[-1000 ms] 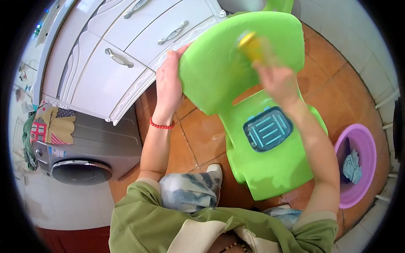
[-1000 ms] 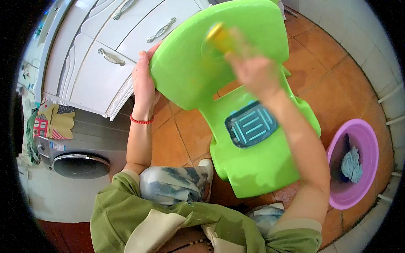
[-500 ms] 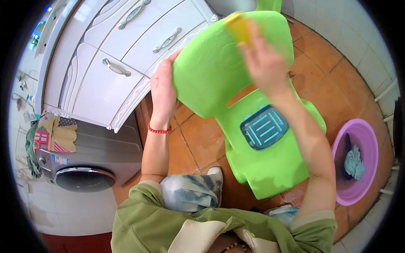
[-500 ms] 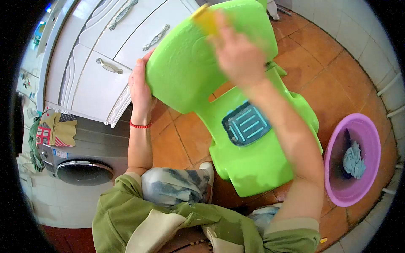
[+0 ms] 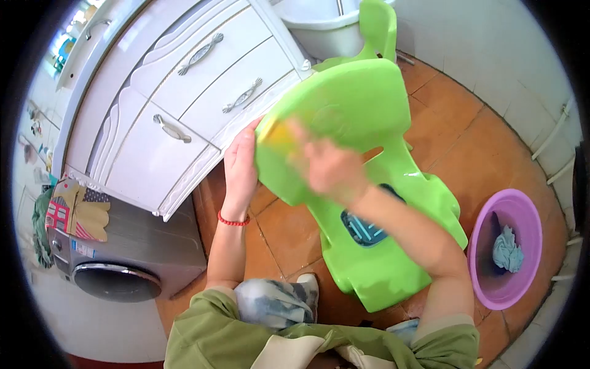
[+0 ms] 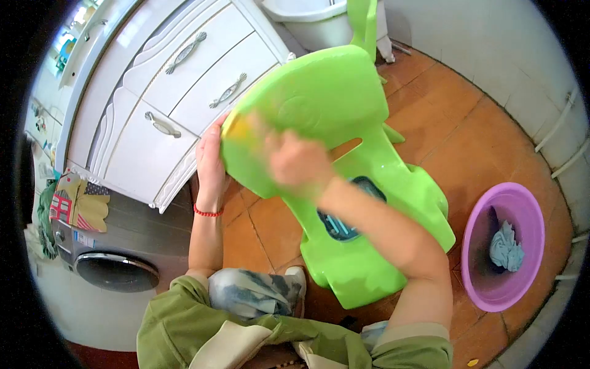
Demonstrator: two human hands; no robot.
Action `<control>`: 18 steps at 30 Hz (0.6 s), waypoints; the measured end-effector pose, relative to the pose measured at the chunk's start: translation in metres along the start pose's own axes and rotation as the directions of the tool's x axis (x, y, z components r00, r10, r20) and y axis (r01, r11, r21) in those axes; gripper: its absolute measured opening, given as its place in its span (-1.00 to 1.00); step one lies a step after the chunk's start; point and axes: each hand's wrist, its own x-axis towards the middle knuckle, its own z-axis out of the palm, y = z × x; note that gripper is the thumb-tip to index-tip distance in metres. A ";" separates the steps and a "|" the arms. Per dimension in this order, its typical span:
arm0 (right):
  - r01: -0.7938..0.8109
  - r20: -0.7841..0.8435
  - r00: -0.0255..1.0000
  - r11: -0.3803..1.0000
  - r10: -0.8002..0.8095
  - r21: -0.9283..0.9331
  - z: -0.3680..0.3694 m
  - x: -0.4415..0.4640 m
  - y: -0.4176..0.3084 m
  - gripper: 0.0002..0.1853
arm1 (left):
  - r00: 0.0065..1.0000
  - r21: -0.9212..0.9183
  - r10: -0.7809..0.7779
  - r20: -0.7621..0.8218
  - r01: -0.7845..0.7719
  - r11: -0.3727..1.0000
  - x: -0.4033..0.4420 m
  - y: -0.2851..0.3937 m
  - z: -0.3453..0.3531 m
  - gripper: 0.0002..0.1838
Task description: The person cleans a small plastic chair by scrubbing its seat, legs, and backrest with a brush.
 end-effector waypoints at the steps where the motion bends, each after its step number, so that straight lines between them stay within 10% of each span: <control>1: 0.078 0.054 0.995 0.993 -0.083 0.085 -0.006 -0.003 -0.015 -0.43 | 1.000 -0.019 -0.022 -0.006 0.022 1.000 0.001 0.000 -0.001 -0.53; 7: -0.459 -0.129 0.886 0.884 0.446 -0.092 -0.048 0.040 0.080 -0.42 | 0.995 0.047 0.078 0.058 -0.081 0.996 0.000 0.000 0.002 -0.53; 10: -0.397 -0.006 0.908 0.855 0.420 -0.334 -0.049 0.024 0.059 -0.42 | 0.994 0.041 0.089 0.060 -0.091 0.995 0.000 0.002 0.006 -0.54; 13: 0.019 0.152 0.988 0.977 0.013 -0.210 -0.020 -0.027 0.021 -0.37 | 0.994 0.068 0.099 0.045 -0.102 0.992 0.000 -0.004 0.002 -0.56; 18: -0.235 -0.099 0.972 0.908 0.214 -0.347 -0.047 0.014 0.088 -0.37 | 0.990 0.202 0.075 0.119 -0.098 0.974 0.004 0.009 -0.001 -0.57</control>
